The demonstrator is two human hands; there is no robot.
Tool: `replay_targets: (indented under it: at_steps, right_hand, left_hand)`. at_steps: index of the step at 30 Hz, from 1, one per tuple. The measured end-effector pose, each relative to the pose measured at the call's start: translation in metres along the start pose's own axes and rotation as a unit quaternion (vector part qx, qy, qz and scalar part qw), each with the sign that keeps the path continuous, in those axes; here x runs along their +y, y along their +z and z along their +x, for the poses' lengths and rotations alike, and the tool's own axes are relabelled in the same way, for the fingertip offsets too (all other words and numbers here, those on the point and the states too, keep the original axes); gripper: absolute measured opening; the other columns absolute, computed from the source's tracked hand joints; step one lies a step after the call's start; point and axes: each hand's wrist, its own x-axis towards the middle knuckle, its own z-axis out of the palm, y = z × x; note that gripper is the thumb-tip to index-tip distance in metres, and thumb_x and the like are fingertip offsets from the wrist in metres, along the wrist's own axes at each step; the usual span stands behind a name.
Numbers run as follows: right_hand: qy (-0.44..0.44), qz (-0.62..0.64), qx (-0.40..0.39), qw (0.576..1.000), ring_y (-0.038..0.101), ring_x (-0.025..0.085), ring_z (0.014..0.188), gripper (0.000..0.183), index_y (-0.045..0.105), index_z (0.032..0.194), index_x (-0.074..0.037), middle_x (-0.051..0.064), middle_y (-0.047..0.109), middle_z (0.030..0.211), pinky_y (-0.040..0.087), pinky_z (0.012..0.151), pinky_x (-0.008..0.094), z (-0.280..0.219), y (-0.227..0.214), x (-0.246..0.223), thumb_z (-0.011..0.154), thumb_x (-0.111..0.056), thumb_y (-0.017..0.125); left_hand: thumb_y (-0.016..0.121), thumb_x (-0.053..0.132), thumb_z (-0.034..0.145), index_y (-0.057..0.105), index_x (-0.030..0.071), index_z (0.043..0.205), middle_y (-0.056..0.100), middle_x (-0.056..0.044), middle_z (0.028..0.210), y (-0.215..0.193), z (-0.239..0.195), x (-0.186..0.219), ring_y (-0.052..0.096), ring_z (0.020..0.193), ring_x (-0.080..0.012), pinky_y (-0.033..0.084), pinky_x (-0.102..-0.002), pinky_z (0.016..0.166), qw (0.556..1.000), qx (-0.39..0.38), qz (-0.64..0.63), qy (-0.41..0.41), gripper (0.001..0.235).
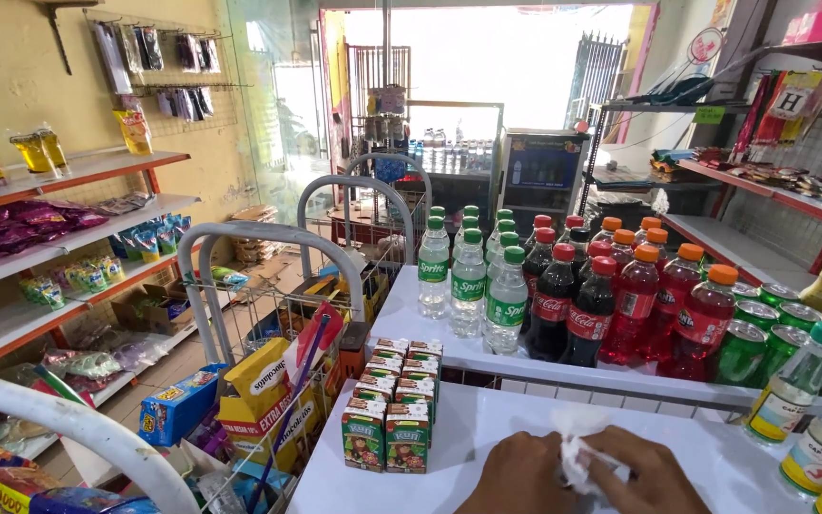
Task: Cleaning individual juice boxes by wiping them with a cloth on a store counter.
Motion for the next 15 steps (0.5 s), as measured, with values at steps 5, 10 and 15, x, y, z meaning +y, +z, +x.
replay_targets:
  at_steps: [5,10,15]
  right_hand:
    - [-0.101,-0.016,-0.086,0.991,0.077,0.009,0.106,0.05,0.079,0.132,-0.039,-0.009,0.083,0.12,0.056,0.091,0.031,0.034,-0.003,0.06,0.082,-0.029,0.081]
    - [-0.07,-0.083,0.042,0.993,0.073,0.009,0.105,0.039,0.083,0.121,-0.033,-0.006,0.07,0.113,0.07,0.067,0.027,0.043,-0.005,0.072,0.084,-0.024,0.079]
    - [-0.068,-0.116,0.048,0.99,0.076,0.004,0.105,0.035,0.082,0.116,-0.038,-0.017,0.08,0.112,0.066,0.084,0.029,0.014,0.003,0.035,0.085,-0.024,0.074]
  left_hand:
    - [0.071,0.032,0.086,0.065,0.0,0.104,0.069,-0.021,0.085,0.015,0.008,-0.018,0.066,0.078,-0.0443,0.053,-0.053,0.063,1.0,0.018,0.018,0.015,0.037]
    - [0.071,0.032,0.086,0.063,0.005,0.116,0.07,-0.021,0.095,0.014,0.012,-0.014,0.063,0.094,-0.0431,0.053,-0.054,0.068,0.999,-0.003,0.035,0.014,0.042]
    - [0.07,0.035,0.088,0.071,0.006,0.111,0.071,-0.02,0.093,0.022,0.013,-0.021,0.065,0.089,-0.0418,0.052,-0.053,0.069,1.0,0.006,0.026,0.001,0.037]
